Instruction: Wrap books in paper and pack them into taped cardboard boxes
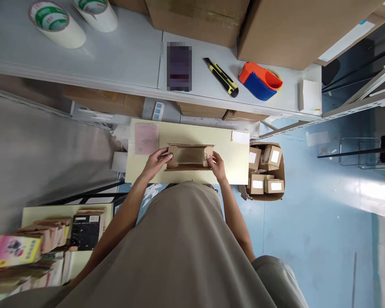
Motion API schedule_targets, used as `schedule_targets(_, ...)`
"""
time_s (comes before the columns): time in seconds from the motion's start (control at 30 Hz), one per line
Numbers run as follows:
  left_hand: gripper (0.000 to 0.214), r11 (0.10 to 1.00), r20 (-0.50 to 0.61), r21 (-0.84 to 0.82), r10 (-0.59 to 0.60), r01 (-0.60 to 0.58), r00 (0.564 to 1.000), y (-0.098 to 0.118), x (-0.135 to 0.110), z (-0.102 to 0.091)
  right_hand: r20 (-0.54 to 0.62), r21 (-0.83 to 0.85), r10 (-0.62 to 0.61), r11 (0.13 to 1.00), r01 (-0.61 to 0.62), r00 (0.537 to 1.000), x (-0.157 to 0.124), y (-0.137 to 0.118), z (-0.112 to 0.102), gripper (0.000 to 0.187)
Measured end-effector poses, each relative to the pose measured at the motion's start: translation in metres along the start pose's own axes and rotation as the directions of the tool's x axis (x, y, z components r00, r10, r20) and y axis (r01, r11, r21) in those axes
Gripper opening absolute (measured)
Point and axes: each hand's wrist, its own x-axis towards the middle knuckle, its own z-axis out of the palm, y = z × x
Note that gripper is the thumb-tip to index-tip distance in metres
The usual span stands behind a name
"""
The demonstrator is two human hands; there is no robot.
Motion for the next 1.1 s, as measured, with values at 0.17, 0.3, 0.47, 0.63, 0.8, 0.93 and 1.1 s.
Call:
schedule_targets(0.17, 0.09, 0.993, -0.053, 0.117, 0.032, -0.025, 0.998, -0.011, 0.011, 0.008, -0.09, 0.081, 0.088, 0.993, -0.081, 0.992, 0.005, 0.013, 0.007, 0.082)
schedule_targets(0.3, 0.088, 0.992, -0.044, 0.122, 0.045, -0.039, 0.998, -0.011, 0.012, 0.008, -0.073, 0.07, 0.117, 0.991, -0.112, 0.99, 0.009, 0.014, 0.003, 0.087)
schedule_targets(0.47, 0.079, 0.993, -0.024, 0.107, 0.048, -0.045, 0.999, -0.009, -0.007, -0.014, -0.017, 0.043, 0.098, 0.994, -0.097, 0.995, -0.004, 0.001, -0.021, 0.095)
schedule_targets(0.63, 0.086, 0.996, 0.169, 0.085, 0.013, -0.028, 0.986, -0.008, -0.033, -0.04, 0.213, 0.005, 0.031, 0.999, -0.033, 0.976, -0.025, -0.01, -0.042, 0.101)
schedule_targets(0.8, 0.086, 0.997, 0.103, 0.073, 0.015, -0.023, 0.995, 0.0, -0.039, -0.024, 0.079, -0.035, 0.007, 0.999, -0.004, 0.997, -0.02, -0.007, -0.03, 0.069)
schedule_targets(0.93, 0.088, 0.978, -0.079, 0.203, 0.053, -0.036, 0.995, 0.0, -0.026, -0.006, -0.031, -0.115, -0.005, 0.993, 0.001, 1.0, -0.006, -0.002, -0.017, 0.065)
schedule_targets(1.1, 0.104, 0.867, -0.021, 0.465, 0.214, -0.18, 0.977, 0.009, -0.017, -0.006, -0.048, -0.235, -0.08, 0.97, 0.066, 0.996, 0.004, -0.004, -0.017, 0.097)
